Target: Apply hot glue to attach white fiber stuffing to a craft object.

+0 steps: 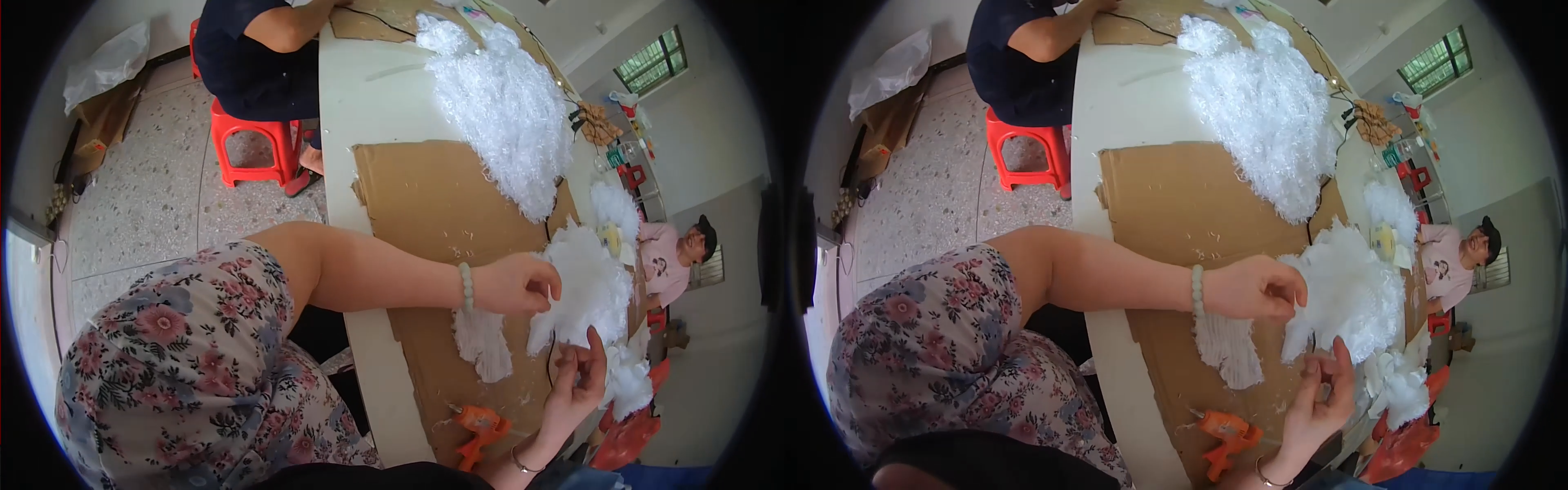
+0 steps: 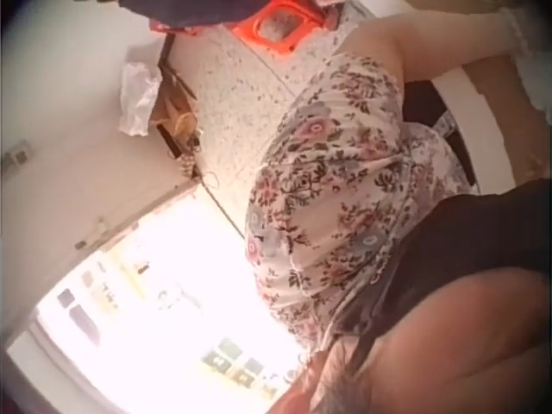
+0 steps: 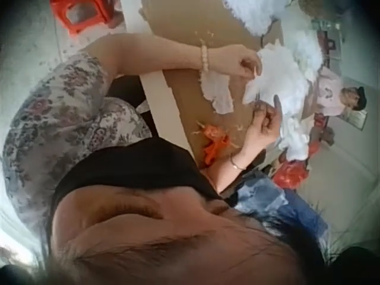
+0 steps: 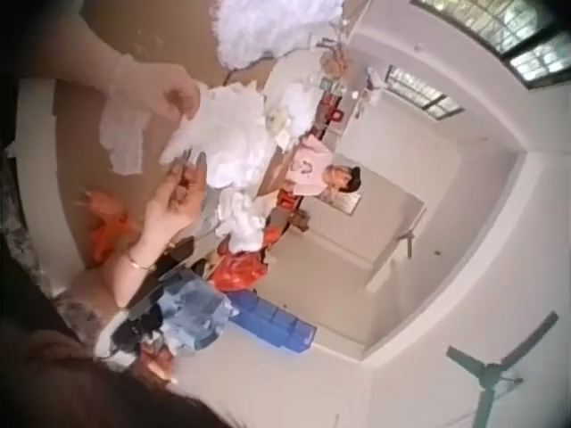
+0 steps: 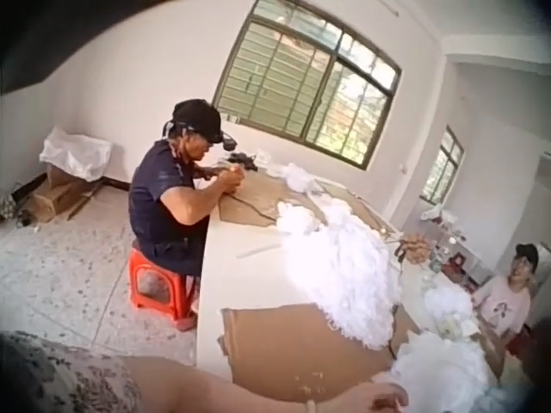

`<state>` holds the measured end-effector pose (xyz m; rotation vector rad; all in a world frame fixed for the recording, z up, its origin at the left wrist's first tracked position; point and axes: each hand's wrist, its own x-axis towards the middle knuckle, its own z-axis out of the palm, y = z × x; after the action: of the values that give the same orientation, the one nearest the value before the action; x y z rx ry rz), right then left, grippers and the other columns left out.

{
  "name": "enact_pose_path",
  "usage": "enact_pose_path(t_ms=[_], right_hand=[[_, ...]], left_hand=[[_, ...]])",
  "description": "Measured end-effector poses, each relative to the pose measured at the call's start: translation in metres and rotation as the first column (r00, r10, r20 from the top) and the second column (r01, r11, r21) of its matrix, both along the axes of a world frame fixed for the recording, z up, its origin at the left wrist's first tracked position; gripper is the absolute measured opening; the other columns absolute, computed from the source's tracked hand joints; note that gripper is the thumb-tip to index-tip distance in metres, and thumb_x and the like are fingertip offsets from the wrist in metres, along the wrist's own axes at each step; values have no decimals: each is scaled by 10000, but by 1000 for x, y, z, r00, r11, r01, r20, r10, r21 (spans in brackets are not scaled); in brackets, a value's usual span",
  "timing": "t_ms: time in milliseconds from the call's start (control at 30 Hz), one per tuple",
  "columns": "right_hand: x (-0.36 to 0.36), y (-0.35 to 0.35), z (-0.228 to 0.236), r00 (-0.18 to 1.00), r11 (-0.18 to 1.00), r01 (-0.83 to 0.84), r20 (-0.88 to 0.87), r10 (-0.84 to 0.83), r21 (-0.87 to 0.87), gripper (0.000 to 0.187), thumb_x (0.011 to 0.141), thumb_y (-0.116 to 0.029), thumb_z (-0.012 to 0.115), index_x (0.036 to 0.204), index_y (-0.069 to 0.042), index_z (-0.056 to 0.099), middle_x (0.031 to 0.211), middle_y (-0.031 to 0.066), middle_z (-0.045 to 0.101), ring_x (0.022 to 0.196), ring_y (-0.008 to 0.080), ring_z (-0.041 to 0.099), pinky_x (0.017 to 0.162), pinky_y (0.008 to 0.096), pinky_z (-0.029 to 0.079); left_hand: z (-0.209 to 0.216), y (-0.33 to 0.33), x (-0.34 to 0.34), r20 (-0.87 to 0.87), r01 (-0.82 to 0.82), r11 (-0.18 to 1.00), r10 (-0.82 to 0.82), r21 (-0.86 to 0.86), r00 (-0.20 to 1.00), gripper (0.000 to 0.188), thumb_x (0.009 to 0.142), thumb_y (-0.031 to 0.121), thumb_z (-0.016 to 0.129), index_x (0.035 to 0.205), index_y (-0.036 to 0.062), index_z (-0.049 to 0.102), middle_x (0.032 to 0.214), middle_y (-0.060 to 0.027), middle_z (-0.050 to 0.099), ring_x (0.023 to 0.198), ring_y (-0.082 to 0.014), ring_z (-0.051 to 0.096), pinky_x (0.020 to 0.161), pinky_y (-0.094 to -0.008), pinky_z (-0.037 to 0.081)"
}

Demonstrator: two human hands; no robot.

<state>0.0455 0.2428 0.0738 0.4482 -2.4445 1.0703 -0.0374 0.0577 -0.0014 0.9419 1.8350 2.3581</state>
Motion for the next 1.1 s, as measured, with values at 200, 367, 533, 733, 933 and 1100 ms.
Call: enact_pose_path(t_ms=[200, 367, 533, 733, 933, 1100], right_hand=[[-24, 18, 22, 979, 975, -64, 201, 20, 212, 226, 888, -19, 560, 1105, 0, 623, 908, 25, 618, 801, 81, 537, 741, 212, 439], [5, 39, 7, 884, 973, -179, 458, 94, 145, 233, 843, 69, 502, 1015, 20, 651, 923, 23, 626, 868, 88, 562, 771, 219, 444], [7, 26, -23, 847, 924, -362, 456, 271, 124, 264, 759, 95, 485, 932, 19, 669, 991, 100, 662, 850, 194, 613, 775, 274, 466], [2, 20, -39, 933, 921, -202, 350, 78, 333, 229, 754, 9, 521, 933, 20, 663, 975, 125, 648, 856, 256, 615, 781, 311, 478], [7, 29, -40, 963, 876, -196, 257, 86, 440, 224, 760, -9, 535, 945, 21, 658, 909, 142, 644, 848, 286, 611, 768, 349, 482], [-6, 34, -38, 969, 902, -165, 237, 72, 398, 245, 768, -13, 539, 982, 17, 652, 861, 141, 640, 821, 273, 609, 753, 330, 480]], left_hand=[[9, -34, -17, 414, 33, 913, -216, 407, 884, 140, 880, 58, 584, 1017, 33, 594, 801, -38, 595, 723, -129, 600, 641, -320, 544], [5, -19, -17, 410, 282, 892, -418, 354, 811, 139, 865, 97, 610, 988, 31, 612, 756, -34, 596, 674, -127, 601, 637, -340, 556], [-9, -15, -17, 488, 305, 924, -380, 230, 786, 135, 843, 100, 632, 941, 7, 623, 702, -43, 592, 617, -123, 596, 626, -355, 573], [-16, -16, -19, 490, 366, 923, -374, 118, 787, 100, 836, 76, 627, 903, 2, 633, 726, -48, 599, 626, -125, 594, 620, -345, 578], [10, -25, -12, 471, 258, 962, -271, 95, 840, 117, 878, 69, 579, 968, 7, 617, 757, -31, 583, 649, -106, 575, 674, -340, 569], [29, -35, -21, 343, 87, 995, -99, 49, 934, 157, 876, 61, 543, 988, 10, 640, 778, -22, 597, 668, -92, 559, 641, -266, 524]])
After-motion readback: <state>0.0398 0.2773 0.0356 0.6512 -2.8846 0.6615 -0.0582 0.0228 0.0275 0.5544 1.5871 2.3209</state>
